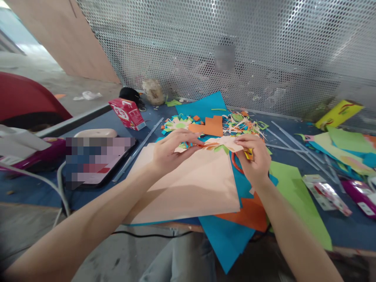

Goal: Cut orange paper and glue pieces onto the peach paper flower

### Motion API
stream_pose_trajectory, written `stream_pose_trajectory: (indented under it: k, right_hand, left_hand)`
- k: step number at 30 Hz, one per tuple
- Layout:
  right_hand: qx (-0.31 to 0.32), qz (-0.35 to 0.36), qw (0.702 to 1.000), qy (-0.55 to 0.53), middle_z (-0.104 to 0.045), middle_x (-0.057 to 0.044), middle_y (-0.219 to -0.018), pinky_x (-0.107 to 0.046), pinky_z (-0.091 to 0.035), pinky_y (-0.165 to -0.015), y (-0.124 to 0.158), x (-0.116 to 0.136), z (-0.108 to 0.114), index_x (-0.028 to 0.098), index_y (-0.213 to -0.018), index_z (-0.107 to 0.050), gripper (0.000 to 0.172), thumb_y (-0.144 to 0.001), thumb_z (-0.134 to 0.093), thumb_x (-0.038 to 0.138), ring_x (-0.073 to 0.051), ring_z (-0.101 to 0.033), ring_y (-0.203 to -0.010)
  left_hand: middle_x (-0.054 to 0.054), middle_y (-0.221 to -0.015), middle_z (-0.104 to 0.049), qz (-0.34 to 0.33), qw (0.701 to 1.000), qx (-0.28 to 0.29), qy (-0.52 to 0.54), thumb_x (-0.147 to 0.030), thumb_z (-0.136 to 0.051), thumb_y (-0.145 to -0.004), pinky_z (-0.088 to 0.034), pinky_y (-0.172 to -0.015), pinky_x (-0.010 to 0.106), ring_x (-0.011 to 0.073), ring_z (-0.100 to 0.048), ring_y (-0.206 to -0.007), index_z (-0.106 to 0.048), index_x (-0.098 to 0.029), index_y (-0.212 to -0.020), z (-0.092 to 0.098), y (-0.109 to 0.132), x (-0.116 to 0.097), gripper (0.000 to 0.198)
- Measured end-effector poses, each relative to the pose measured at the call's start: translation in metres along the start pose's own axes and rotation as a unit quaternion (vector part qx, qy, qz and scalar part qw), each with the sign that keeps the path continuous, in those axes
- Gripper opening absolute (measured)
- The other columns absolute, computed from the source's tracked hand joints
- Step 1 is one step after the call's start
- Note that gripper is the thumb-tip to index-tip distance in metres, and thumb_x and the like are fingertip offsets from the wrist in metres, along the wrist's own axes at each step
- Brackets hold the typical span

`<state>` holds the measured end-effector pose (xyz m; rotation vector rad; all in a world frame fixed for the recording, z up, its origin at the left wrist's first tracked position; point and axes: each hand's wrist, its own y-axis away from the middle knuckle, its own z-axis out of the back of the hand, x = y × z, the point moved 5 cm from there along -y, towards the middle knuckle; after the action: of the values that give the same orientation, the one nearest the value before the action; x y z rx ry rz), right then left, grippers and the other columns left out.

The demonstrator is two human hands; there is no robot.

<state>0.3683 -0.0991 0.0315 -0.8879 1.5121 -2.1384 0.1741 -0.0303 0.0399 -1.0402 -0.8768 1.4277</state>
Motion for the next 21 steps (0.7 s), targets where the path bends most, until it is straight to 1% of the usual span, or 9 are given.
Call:
stream_pose_trajectory:
  k: [9,14,16,18,21]
  right_hand:
    - [0.008,-0.014,1.000,0.019,-0.063,-0.002,-0.085,-0.041,-0.051,-0.075,0.000,-0.003,0.000,0.025,-0.082,-0.056,0.007,-0.077,-0.059,0.021,-0.018,-0.062,-0.083]
    - [0.016,-0.017,0.999,0.025,-0.062,-0.002,-0.085,-0.039,-0.050,-0.075,0.000,-0.004,0.000,0.024,-0.083,-0.056,0.009,-0.077,-0.059,0.018,-0.018,-0.061,-0.084]
    - [0.010,-0.032,0.999,0.034,-0.061,-0.002,-0.085,-0.037,-0.050,-0.072,0.000,-0.005,0.002,0.024,-0.085,-0.056,0.013,-0.076,-0.061,0.017,-0.018,-0.061,-0.082]
    - [0.002,-0.058,0.997,0.044,-0.060,-0.002,-0.083,-0.034,-0.050,-0.068,-0.002,-0.005,0.004,0.024,-0.087,-0.056,0.017,-0.074,-0.063,0.016,-0.017,-0.060,-0.077]
    - [0.001,-0.101,0.994,0.029,-0.060,0.000,-0.076,-0.028,-0.050,-0.057,-0.004,-0.006,0.004,0.025,-0.087,-0.058,0.019,-0.072,-0.064,0.015,-0.014,-0.059,-0.066]
  left_hand:
    - [0.002,-0.078,-0.068,0.026,1.000,0.012,0.001,-0.013,-0.057,-0.078,-0.049,-0.072,0.025,0.0105,-0.060,-0.077,-0.058,-0.018,-0.101,-0.002,0.000,0.002,0.023]
    - [0.001,-0.080,-0.067,0.036,0.998,0.019,0.037,-0.013,-0.057,-0.078,-0.048,-0.070,0.024,0.0104,-0.059,-0.075,-0.050,-0.019,-0.116,-0.003,0.001,0.007,0.039]
    - [0.003,-0.085,-0.067,0.035,0.998,0.021,0.042,-0.016,-0.060,-0.076,-0.048,-0.068,0.024,0.0111,-0.059,-0.078,-0.045,-0.020,-0.121,-0.003,0.001,0.009,0.047]
    - [0.005,-0.096,-0.066,0.035,0.998,0.025,0.041,-0.017,-0.060,-0.076,-0.048,-0.067,0.023,0.0124,-0.059,-0.083,-0.041,-0.020,-0.125,-0.004,0.002,0.011,0.053]
    - [0.008,-0.108,-0.062,0.071,0.995,0.035,0.056,-0.015,-0.055,-0.079,-0.049,-0.069,0.024,0.0135,-0.058,-0.092,-0.040,-0.021,-0.126,-0.008,0.005,0.016,0.050]
